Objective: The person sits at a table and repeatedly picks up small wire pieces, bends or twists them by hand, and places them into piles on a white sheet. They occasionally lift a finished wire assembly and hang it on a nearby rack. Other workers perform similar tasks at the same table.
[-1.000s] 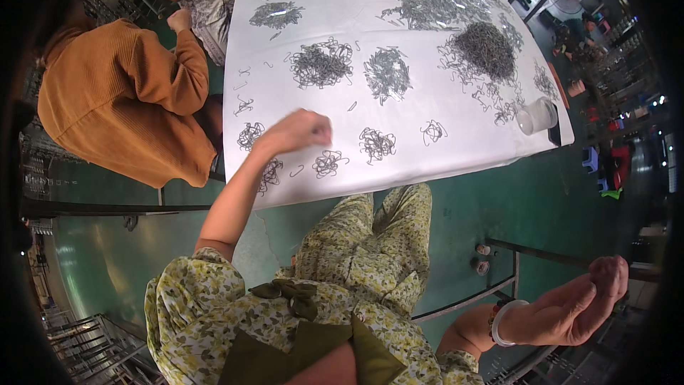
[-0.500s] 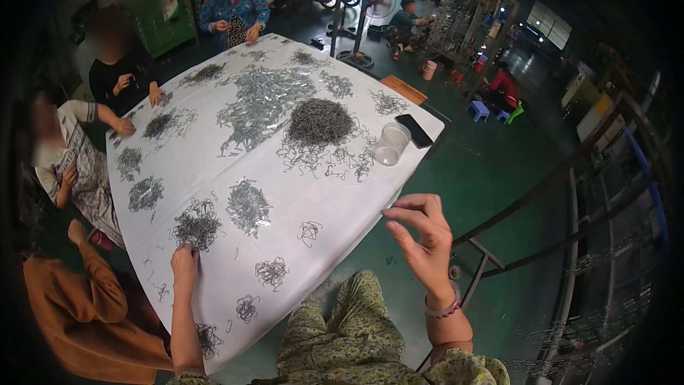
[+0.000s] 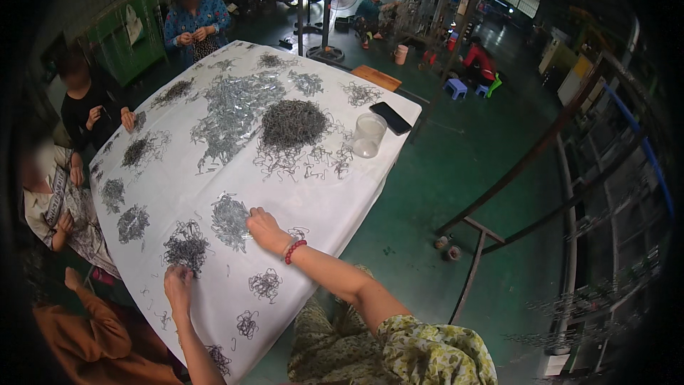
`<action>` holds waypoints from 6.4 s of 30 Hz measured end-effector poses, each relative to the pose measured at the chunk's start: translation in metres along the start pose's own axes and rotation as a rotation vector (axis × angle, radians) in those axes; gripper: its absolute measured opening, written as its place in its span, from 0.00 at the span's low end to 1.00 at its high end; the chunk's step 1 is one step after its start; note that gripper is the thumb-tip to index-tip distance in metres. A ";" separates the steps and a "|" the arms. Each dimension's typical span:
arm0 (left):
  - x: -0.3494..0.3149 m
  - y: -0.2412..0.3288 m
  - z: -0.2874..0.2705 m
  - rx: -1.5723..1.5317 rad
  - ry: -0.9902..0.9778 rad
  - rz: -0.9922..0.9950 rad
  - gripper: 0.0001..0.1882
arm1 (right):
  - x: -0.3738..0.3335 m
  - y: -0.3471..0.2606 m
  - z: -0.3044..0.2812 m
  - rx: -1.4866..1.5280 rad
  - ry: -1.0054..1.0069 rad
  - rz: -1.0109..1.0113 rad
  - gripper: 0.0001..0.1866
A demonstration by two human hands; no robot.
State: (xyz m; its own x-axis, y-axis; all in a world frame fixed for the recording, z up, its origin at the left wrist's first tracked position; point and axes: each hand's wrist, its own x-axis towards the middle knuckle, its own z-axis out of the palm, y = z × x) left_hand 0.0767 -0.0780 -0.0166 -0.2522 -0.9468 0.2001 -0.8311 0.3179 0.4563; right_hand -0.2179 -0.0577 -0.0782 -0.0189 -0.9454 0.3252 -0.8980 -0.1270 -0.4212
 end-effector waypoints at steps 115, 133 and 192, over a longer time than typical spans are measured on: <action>-0.107 0.174 0.043 -1.126 -0.250 0.084 0.07 | -0.139 -0.063 -0.140 1.346 0.097 0.486 0.08; -0.022 -0.014 0.011 0.087 0.061 -0.035 0.09 | -0.155 -0.074 -0.162 1.176 0.087 0.482 0.05; 0.003 -0.034 0.005 0.119 -0.007 -0.185 0.12 | -0.224 -0.082 -0.197 1.144 0.231 0.411 0.08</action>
State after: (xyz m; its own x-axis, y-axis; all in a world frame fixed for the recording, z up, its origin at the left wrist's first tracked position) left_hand 0.1012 -0.0916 -0.0360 -0.0928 -0.9888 0.1166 -0.9161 0.1307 0.3790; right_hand -0.2266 0.2236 0.0508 -0.3895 -0.9169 0.0870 0.0911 -0.1323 -0.9870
